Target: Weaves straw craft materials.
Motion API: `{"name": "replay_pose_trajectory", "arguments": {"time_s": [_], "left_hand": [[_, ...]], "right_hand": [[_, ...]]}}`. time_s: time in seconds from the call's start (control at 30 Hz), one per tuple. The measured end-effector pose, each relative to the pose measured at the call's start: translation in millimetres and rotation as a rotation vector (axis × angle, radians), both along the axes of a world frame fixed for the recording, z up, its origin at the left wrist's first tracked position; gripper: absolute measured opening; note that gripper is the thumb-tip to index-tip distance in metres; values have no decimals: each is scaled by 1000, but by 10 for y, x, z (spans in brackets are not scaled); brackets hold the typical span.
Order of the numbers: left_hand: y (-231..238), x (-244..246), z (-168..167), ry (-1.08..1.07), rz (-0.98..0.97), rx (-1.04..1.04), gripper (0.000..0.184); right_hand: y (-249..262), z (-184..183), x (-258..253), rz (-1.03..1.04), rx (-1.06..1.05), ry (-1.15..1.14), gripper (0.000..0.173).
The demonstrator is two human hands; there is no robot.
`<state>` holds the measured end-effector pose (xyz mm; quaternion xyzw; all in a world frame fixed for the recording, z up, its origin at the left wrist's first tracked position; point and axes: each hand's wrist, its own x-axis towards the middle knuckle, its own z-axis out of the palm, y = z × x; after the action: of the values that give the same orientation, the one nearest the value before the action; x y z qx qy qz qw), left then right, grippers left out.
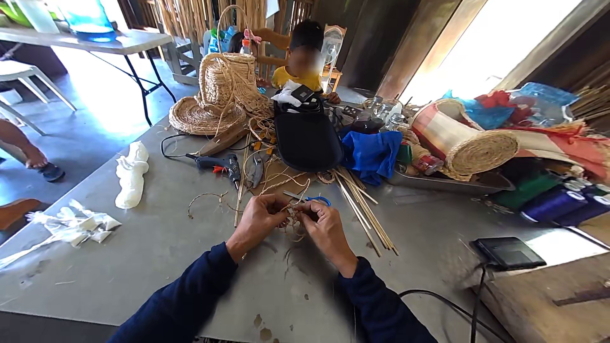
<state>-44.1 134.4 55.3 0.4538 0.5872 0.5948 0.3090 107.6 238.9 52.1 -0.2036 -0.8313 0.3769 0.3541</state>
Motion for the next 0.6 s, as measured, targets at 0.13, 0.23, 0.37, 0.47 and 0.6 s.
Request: {"name": "replay_pose_trajectory", "arguments": {"time_s": [0.13, 0.23, 0.37, 0.47, 0.6], "left_hand": [[2, 13, -2, 29, 4, -5, 11], [4, 18, 22, 31, 39, -48, 8], [6, 15, 48, -48, 100, -32, 5], [8, 17, 55, -102, 128, -3, 6], [16, 20, 28, -109, 140, 18, 6]], "right_hand": [[11, -6, 3, 4, 15, 6, 13], [21, 12, 8, 47, -72, 0, 16], [69, 116, 49, 137, -312, -39, 33], [118, 103, 55, 126, -354, -24, 27], [110, 98, 53, 85, -358, 15, 14]]}}
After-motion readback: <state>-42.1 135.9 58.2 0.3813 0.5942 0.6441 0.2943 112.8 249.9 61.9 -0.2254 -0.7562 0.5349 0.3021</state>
